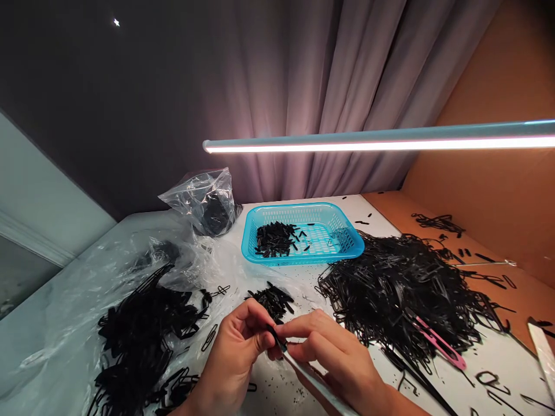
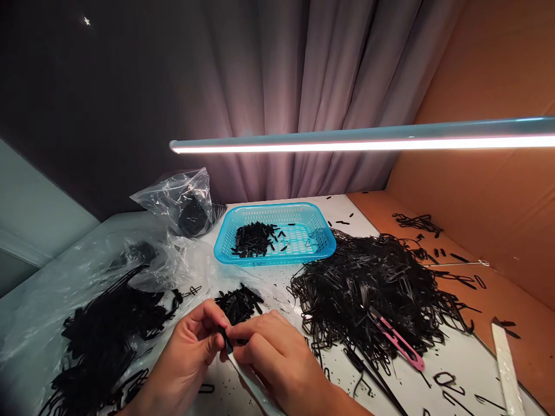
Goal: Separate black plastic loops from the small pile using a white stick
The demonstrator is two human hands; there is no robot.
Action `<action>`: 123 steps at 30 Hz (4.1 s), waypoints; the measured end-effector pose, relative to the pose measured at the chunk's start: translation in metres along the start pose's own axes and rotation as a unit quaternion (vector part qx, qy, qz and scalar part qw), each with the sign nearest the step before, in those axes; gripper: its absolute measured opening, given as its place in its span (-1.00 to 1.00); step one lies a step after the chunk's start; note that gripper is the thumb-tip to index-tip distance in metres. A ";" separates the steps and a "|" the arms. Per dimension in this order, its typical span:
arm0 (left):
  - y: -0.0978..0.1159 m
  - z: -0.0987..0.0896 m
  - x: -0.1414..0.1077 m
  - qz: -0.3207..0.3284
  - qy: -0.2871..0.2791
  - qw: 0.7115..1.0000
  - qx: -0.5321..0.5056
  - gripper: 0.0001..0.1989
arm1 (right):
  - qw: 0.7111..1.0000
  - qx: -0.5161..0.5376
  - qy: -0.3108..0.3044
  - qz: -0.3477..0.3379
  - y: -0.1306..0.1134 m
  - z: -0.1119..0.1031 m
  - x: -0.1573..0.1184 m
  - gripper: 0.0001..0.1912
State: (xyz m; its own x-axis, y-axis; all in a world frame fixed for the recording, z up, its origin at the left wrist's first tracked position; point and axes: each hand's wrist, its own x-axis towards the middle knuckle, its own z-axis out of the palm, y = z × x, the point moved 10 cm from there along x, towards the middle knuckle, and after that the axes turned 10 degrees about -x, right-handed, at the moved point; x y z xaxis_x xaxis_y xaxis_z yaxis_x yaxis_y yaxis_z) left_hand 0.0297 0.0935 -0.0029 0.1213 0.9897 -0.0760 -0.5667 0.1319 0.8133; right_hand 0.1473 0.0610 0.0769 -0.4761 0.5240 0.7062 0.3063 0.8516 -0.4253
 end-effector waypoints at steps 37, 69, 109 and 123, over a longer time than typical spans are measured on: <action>-0.001 -0.006 0.001 0.007 0.013 1.000 0.017 -0.74 | 0.996 0.086 0.018 0.022 0.014 0.005 -0.007 -0.84; 0.002 0.000 0.001 0.018 0.007 1.000 -0.001 -0.71 | 0.993 0.103 0.010 0.051 0.011 -0.003 -0.001 -0.92; -0.029 -0.003 -0.008 -0.124 0.014 0.989 -0.080 -0.72 | 0.978 -0.152 -0.049 -0.135 -0.033 0.002 -0.001 -0.73; -0.016 0.013 -0.009 -0.078 -0.081 0.992 -0.055 -0.73 | 0.978 0.109 0.039 0.176 0.036 -0.007 -0.010 -0.86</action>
State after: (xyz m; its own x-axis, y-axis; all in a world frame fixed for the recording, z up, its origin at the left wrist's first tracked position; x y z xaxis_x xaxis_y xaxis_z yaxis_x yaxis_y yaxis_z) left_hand 0.0482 0.0815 -0.0080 0.3394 0.9359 -0.0946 -0.6149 0.2968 0.7307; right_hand 0.1689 0.0865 0.0582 -0.3056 0.7900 0.5315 0.2534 0.6055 -0.7544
